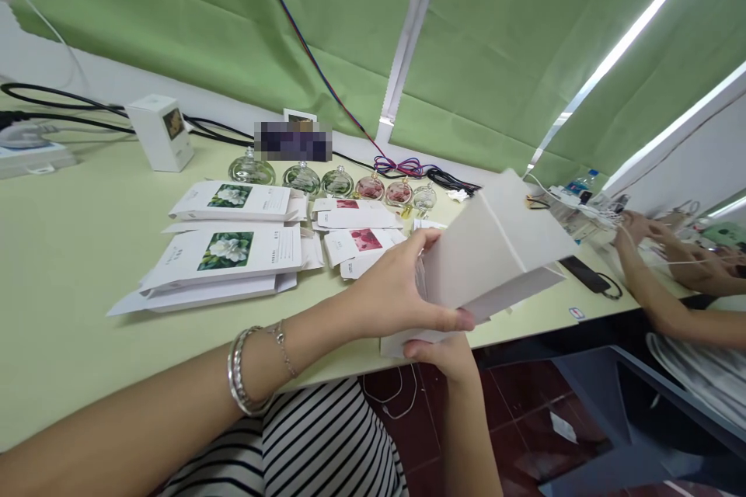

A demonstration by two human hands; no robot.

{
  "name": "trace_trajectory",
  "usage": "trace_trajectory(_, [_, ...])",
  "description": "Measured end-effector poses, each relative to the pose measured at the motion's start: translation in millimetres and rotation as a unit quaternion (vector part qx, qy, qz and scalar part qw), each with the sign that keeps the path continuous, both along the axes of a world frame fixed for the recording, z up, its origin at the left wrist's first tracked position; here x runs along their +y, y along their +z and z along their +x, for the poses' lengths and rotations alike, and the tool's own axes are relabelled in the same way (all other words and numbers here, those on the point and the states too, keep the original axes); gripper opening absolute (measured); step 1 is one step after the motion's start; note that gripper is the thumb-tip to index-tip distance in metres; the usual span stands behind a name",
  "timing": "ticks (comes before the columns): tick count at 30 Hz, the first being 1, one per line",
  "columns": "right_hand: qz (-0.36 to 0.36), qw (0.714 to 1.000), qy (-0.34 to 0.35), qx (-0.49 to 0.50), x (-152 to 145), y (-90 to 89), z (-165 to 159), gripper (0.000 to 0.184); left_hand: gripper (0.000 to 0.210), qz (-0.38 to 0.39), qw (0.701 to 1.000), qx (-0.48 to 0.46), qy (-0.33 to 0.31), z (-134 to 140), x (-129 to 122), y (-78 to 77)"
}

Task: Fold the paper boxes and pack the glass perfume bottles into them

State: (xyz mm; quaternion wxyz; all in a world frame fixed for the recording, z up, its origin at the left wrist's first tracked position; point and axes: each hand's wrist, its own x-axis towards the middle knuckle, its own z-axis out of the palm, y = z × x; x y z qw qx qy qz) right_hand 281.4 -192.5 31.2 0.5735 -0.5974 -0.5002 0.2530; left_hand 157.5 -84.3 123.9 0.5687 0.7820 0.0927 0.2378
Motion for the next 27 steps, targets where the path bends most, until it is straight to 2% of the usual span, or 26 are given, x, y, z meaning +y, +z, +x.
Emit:
trace_trajectory(3, [-0.002,1.0,-0.013,-0.006,-1,-5.1,-1,0.079,0.089,0.002,0.999,0.029,-0.019,-4,0,3.7])
trace_trajectory(8, [-0.016,0.999,-0.026,-0.024,-2,-8.2,-6,0.053,0.089,-0.012,0.999,0.018,-0.025,-8,0,-3.7])
trace_trajectory(11, [-0.015,0.999,-0.024,-0.036,0,-4.3,-6,0.047,0.087,-0.018,1.0,-0.019,-0.009,-8,1,-7.7])
trace_trajectory(14, [0.013,0.999,-0.015,-0.042,2,1.0,-4,0.058,0.085,-0.012,0.999,-0.046,0.001,-8,4,-7.5])
trace_trajectory(16, [0.051,0.998,-0.017,-0.036,2,6.7,-1,0.08,0.085,-0.008,0.999,-0.042,-0.004,-9,5,-5.8])
trace_trajectory(18, [0.102,0.994,-0.025,-0.022,0,18.4,3,0.101,0.085,-0.006,1.0,-0.028,-0.009,-10,6,-4.0])
trace_trajectory(19, [0.138,0.99,-0.026,-0.014,0,27.5,5,0.105,0.086,-0.006,1.0,-0.02,-0.009,-11,7,-3.0])
trace_trajectory(23, [0.294,0.954,0.002,-0.054,-1,79.8,10,0.095,0.088,-0.006,1.0,0.013,-0.02,-14,7,0.6])
trace_trajectory(24, [0.297,0.951,0.015,-0.086,0,93.0,11,0.092,0.089,-0.007,0.999,0.021,-0.025,-14,7,1.3])
trace_trajectory(27, [0.225,0.956,0.024,-0.185,3,119.9,11,0.082,0.091,-0.008,0.999,0.035,-0.036,-16,7,1.8])
